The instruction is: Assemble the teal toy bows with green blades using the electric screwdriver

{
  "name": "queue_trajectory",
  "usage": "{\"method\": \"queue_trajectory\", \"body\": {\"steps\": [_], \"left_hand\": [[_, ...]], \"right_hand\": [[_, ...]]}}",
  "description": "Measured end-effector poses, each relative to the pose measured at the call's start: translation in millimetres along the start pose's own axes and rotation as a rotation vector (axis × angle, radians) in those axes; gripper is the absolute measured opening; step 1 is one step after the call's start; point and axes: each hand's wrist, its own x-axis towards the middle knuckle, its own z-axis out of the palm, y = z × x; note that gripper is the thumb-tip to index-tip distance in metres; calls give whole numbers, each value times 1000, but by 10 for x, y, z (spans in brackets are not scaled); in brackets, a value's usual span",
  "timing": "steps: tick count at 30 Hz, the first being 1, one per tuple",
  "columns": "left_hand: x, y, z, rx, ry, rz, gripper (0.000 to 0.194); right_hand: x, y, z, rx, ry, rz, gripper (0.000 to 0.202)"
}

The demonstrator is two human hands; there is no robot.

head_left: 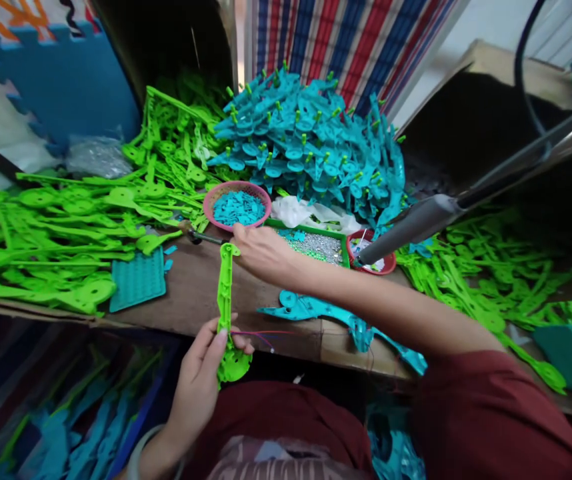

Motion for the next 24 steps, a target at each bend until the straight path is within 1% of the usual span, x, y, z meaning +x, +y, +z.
{"method": "queue_trajectory", "body": {"steps": [2, 4, 6, 7, 10, 12, 14, 17, 21, 23, 24], "left_hand": [[18, 67, 17, -23, 27, -7, 37], [48, 129, 67, -48, 44, -4, 38], [83, 182, 135, -73, 35, -10, 39], [101, 207, 172, -86, 20, -22, 39], [148, 293, 274, -146, -40, -89, 35], [179, 349, 330, -199, -58, -140, 33], [211, 389, 374, -243, -56, -178, 31], [255, 396, 419, -268, -54, -195, 31], [294, 353, 474, -219, -71, -118, 31], [313, 341, 500, -180, -66, -67, 31], [325, 339, 510, -160, -58, -42, 31]], "right_hand": [[67, 244, -162, -93, 26, -19, 40], [149, 537, -220, -156, 68, 32, 41], [226, 832, -168, -190, 83, 103, 37], [256, 963, -112, -193, 70, 132, 34], [297, 1235, 91, -150, -9, 188, 28], [295, 1311, 200, -111, -36, 210, 31], [288, 1336, 274, -85, -41, 213, 33], [287, 1374, 345, -57, -36, 233, 34], [293, 1518, 392, -43, -11, 329, 33], [257, 1552, 354, -42, 8, 368, 32], [213, 1527, 313, -49, 15, 380, 31]]}}
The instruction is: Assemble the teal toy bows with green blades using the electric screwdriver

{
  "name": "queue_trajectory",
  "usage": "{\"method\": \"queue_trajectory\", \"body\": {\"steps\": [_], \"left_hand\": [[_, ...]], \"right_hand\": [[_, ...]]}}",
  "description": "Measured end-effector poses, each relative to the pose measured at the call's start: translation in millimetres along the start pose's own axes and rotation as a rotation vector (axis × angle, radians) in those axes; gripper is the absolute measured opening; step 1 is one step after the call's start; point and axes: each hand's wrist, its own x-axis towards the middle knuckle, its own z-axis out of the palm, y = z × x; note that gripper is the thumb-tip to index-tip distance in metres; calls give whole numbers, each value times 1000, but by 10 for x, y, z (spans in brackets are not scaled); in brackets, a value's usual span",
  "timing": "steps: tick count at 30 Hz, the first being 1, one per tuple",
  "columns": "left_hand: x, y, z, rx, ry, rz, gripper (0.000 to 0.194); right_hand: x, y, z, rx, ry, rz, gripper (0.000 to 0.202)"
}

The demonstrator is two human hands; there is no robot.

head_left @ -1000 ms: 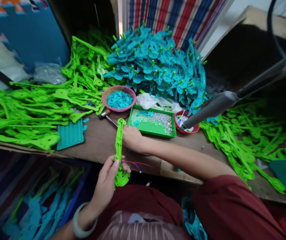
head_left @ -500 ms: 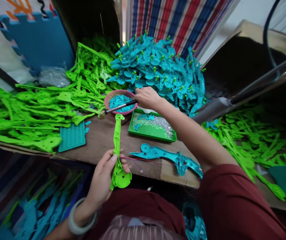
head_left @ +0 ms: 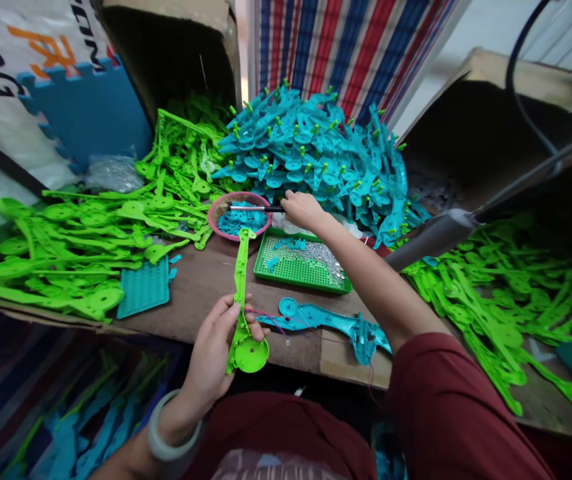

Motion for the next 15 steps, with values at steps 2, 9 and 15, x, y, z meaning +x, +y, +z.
{"method": "queue_trajectory", "body": {"steps": [2, 9, 15], "left_hand": [[30, 0, 8, 38, 20, 63, 31], [131, -59, 58, 271, 50, 318, 23], [36, -216, 255, 353, -90, 362, 22]], "right_hand": [[-225, -97, -124, 28, 65, 18, 28], [-1961, -950, -316, 793, 242, -141, 31], [-2455, -1028, -165, 900, 361, 3, 26]]}}
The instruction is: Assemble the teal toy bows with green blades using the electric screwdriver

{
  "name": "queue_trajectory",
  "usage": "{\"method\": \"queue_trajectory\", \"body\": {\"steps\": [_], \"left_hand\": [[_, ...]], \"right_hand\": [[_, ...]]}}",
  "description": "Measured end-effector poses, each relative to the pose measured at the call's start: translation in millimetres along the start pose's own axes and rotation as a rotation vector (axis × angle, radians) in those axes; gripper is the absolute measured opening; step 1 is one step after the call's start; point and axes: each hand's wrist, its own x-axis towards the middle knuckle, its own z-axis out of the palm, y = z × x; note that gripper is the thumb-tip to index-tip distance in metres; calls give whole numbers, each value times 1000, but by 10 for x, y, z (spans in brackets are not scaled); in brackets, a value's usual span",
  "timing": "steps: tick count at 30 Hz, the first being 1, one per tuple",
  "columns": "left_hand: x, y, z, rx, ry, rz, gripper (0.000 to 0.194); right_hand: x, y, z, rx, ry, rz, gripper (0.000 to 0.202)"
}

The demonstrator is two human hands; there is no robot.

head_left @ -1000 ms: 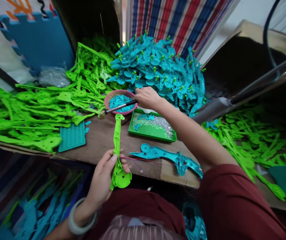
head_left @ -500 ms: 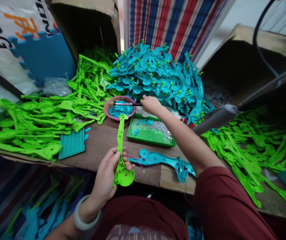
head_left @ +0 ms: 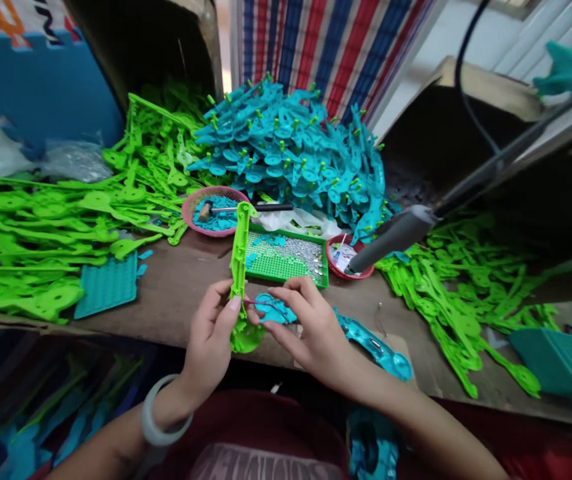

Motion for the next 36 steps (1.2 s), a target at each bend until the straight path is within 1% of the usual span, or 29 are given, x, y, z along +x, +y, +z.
{"method": "queue_trajectory", "body": {"steps": [1, 3, 5, 6, 8, 10, 11, 12, 15, 17, 20, 22, 24, 25, 26, 28, 30, 31, 33, 36], "left_hand": [[-25, -1, 29, 12, -12, 5, 23], [-59, 8, 68, 61, -19, 28, 24], [-72, 38, 86, 159, -34, 70, 25], [-73, 63, 91, 219, -70, 86, 26], [-74, 125, 104, 321, -219, 69, 28], [-84, 188, 133, 355, -387, 0, 30], [-93, 214, 155, 340, -445, -40, 32], [-103, 233, 181, 317, -479, -74, 33], [-118, 245, 266, 273, -511, -130, 40], [-101, 227, 313, 300, -525, -137, 44], [-60, 190, 358, 301, -525, -116, 36], [-50, 166, 383, 251, -493, -118, 28], [-61, 138, 415, 234, -435, -107, 27], [-71, 121, 434, 254, -406, -78, 27], [-81, 103, 455, 291, -380, -30, 28], [-92, 60, 495, 387, -322, 110, 30], [-86, 9, 527, 489, -259, 266, 28], [-78, -19, 538, 533, -228, 336, 26], [-59, -75, 547, 600, -185, 461, 22], [-40, -142, 538, 660, -177, 556, 21]], "right_hand": [[-9, 18, -30, 20, 20, 0, 24], [-26, 33, -101, 37, 67, -45, 15], [-39, 26, -191, -24, 121, -124, 17], [-37, 19, -245, -79, 126, -169, 19], [-6, 13, -366, -200, 79, -264, 21], [51, 26, -478, -275, 13, -323, 21], [79, 41, -520, -288, -3, -327, 21], [103, 61, -547, -288, -1, -319, 21], [117, 125, -540, -254, 47, -270, 21], [84, 160, -488, -248, 99, -268, 21], [7, 186, -395, -229, 177, -261, 21], [-42, 184, -325, -155, 235, -223, 18], [-82, 165, -241, -10, 315, -133, 13], [-98, 151, -194, 86, 355, -63, 11], [-111, 136, -145, 195, 397, 19, 9], [-130, 113, -48, 424, 485, 185, 9], [-144, 109, 32, 623, 564, 301, 11], [-153, 116, 63, 701, 589, 329, 12], [-181, 144, 101, 811, 589, 343, 9], [-239, 195, 117, 889, 555, 332, 9]]}}
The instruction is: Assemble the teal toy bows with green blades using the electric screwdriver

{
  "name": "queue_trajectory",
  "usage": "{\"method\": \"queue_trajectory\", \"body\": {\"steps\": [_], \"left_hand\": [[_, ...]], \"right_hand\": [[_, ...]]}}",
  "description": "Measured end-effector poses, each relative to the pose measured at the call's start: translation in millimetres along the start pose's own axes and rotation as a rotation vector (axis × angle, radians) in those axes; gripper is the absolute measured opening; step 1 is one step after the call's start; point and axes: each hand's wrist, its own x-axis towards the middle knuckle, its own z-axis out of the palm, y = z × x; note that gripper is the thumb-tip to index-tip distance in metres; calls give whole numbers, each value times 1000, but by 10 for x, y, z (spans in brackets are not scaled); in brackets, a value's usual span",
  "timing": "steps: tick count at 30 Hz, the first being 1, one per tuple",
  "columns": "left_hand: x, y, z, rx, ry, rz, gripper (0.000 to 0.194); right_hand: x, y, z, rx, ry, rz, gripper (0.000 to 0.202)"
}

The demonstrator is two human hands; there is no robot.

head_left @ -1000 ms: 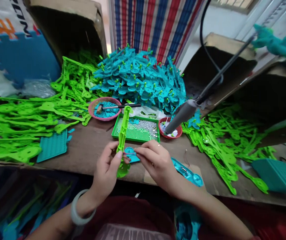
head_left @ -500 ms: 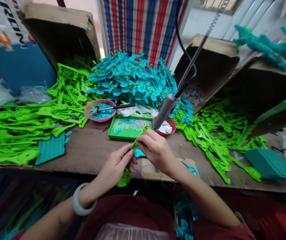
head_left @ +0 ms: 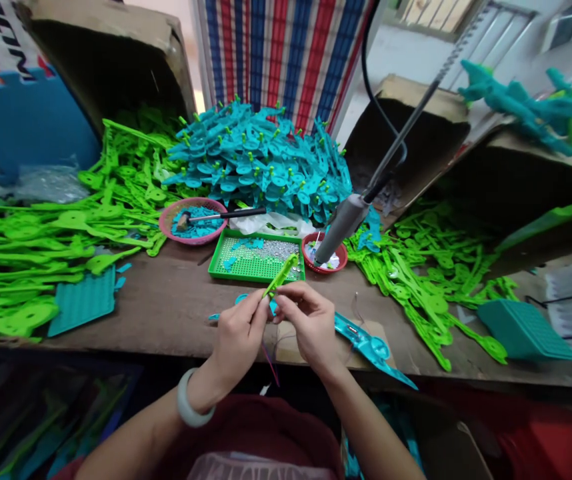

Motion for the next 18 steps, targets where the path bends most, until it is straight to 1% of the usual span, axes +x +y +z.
{"method": "queue_trajectory", "body": {"steps": [2, 7, 11, 15, 18], "left_hand": [[-13, -23, 8, 22, -8, 18, 21], [-41, -47, 8, 62, 14, 77, 20], [-68, -91, 16, 111, 3, 130, 20], [-87, -125, 16, 166, 11, 139, 22], [-97, -110, 19, 168, -7, 120, 22]], "right_hand": [[-16, 13, -36, 18, 5, 4, 12], [-29, 16, -62, 22, 20, 4, 7], [-8, 15, -70, -1, 44, -12, 17], [-3, 23, -92, -73, -20, 5, 7], [-26, 36, -96, -160, -5, -28, 6]]}}
